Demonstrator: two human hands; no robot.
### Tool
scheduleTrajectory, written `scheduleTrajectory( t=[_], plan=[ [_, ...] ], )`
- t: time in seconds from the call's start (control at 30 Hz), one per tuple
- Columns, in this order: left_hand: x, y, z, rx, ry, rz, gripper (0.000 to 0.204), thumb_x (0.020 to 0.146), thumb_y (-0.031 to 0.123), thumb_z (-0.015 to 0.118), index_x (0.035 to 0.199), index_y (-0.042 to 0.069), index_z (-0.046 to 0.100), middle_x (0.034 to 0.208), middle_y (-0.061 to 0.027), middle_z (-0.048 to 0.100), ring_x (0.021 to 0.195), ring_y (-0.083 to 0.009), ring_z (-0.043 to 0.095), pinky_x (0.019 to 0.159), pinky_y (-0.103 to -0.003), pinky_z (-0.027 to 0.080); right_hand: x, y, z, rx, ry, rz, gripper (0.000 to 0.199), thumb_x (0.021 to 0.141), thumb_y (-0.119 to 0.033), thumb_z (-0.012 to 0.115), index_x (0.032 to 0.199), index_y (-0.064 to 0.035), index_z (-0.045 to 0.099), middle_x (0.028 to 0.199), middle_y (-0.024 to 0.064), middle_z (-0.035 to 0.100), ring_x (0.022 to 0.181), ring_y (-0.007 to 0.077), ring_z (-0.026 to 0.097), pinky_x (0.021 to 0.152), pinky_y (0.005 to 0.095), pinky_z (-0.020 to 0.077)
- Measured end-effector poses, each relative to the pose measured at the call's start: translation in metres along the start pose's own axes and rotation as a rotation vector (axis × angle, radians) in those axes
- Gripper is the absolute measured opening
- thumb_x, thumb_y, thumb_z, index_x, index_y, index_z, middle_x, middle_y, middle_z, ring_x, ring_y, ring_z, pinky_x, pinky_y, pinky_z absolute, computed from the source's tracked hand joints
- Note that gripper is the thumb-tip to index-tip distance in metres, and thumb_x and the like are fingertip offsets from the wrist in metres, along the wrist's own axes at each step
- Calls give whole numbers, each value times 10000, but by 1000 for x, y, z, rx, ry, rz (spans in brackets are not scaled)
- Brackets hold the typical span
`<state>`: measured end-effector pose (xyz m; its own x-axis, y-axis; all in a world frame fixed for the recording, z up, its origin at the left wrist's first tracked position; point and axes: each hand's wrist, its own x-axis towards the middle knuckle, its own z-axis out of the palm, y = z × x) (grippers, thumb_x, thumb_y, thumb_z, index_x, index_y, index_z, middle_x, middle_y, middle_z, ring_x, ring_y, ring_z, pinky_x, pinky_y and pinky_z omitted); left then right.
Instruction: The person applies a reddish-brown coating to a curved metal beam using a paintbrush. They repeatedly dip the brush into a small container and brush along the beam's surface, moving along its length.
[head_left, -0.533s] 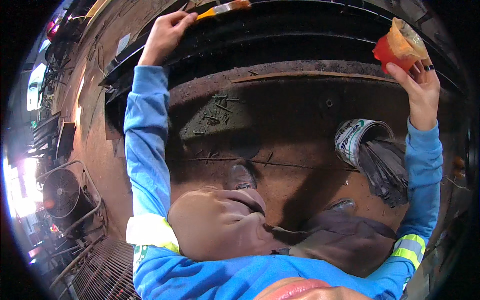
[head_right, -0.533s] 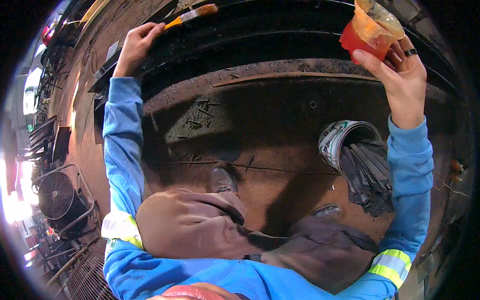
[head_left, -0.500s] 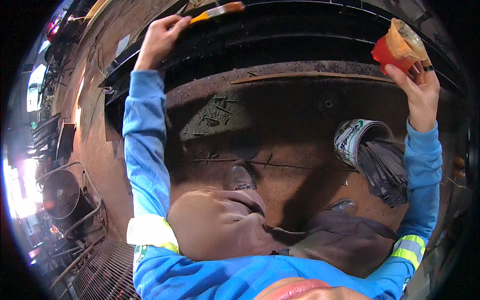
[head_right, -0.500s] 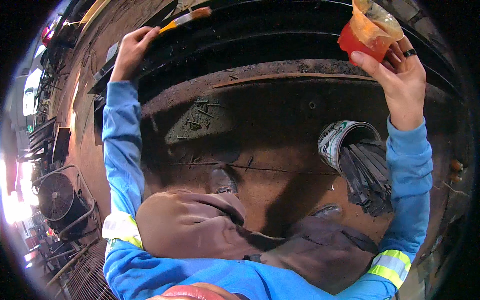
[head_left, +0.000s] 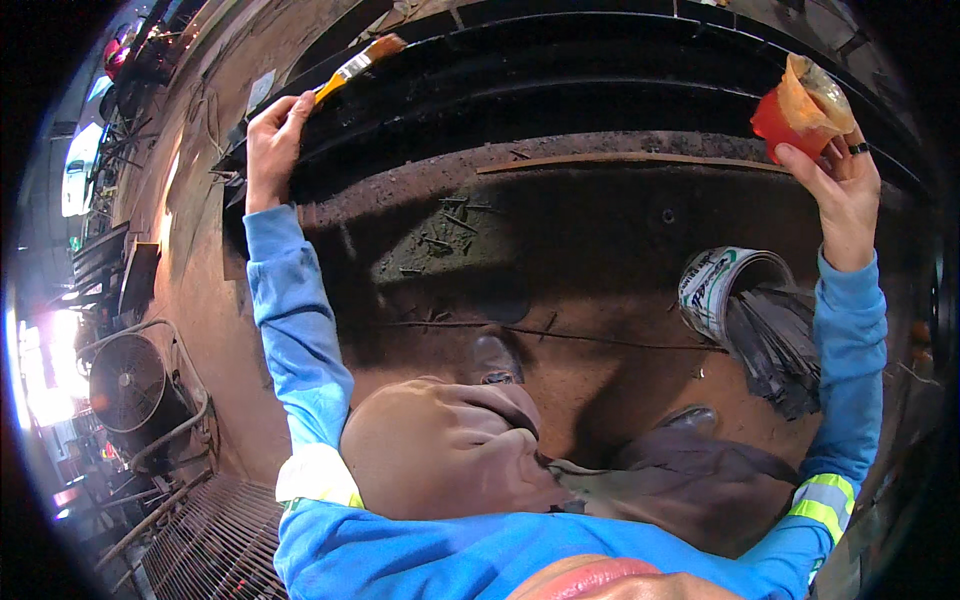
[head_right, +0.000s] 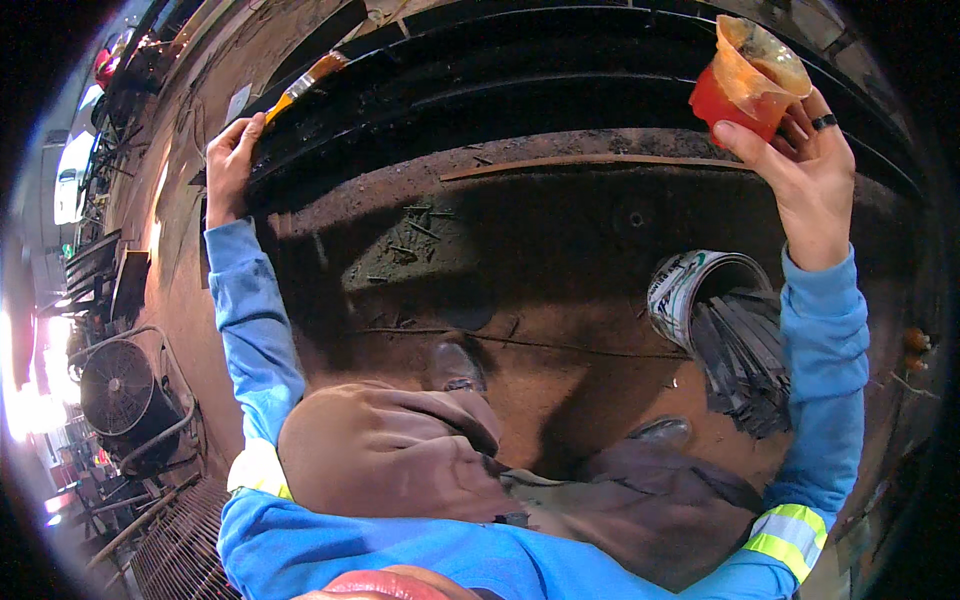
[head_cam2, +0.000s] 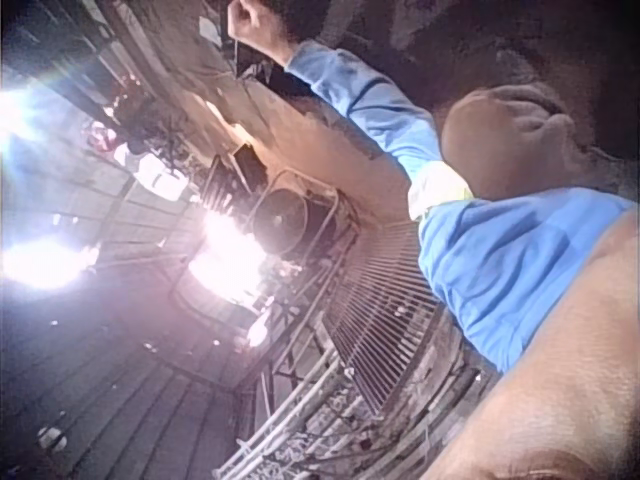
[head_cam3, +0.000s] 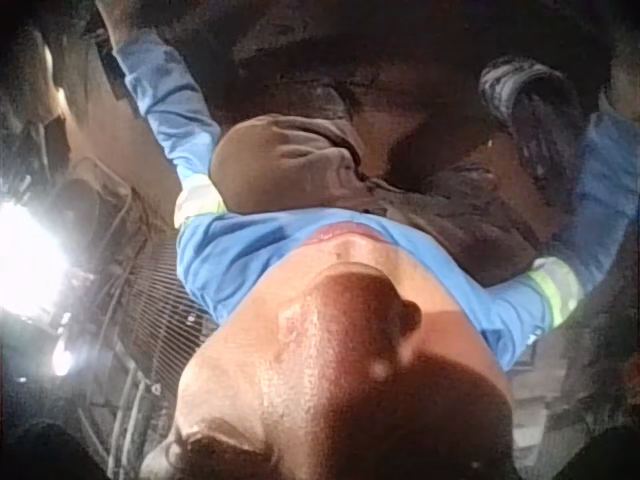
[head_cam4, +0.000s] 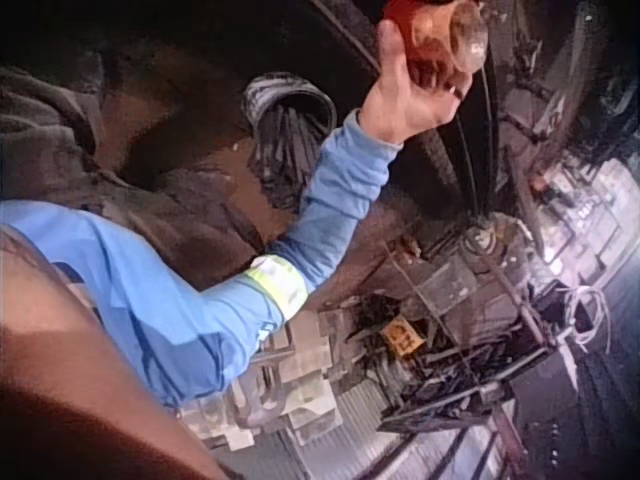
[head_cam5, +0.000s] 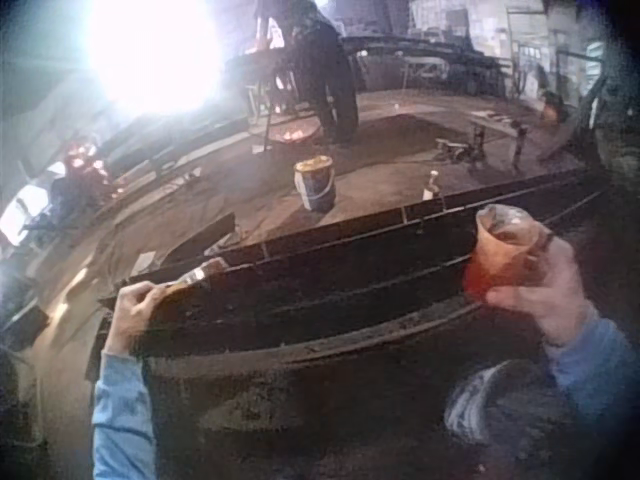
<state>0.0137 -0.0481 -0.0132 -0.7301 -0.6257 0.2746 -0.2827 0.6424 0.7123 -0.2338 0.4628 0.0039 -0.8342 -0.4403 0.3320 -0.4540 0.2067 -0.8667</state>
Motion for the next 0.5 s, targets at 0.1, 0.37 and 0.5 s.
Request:
scheduleTrajectory(
  t=[0.1,0.37,0.5],
  plan=[
    [9,0,8,9,-45,73,326,937,292,673,895,-30,706,667,45,528,645,-47,436,562,-238,323,2,4,-5,23,-28,2,733,703,-183,891,1314,-23,519,1230,109,603,1143,204,593,1003,317,478],
    [15,77,68,4,-58,220,346,938,333,651,966,-3,731,752,-52,677,714,-108,579,676,-265,457,-3,4,-19,-10,30,-25,724,700,-197,893,1301,-24,528,1227,105,607,1132,196,604,985,307,495],
    [23,109,137,47,-124,221,376,935,369,638,963,0,705,767,-145,676,694,-179,596,665,-330,478,-6,-4,-23,68,16,-34,704,705,-154,886,1295,-16,530,1221,98,612,1128,187,605,982,302,499]
  ],
)
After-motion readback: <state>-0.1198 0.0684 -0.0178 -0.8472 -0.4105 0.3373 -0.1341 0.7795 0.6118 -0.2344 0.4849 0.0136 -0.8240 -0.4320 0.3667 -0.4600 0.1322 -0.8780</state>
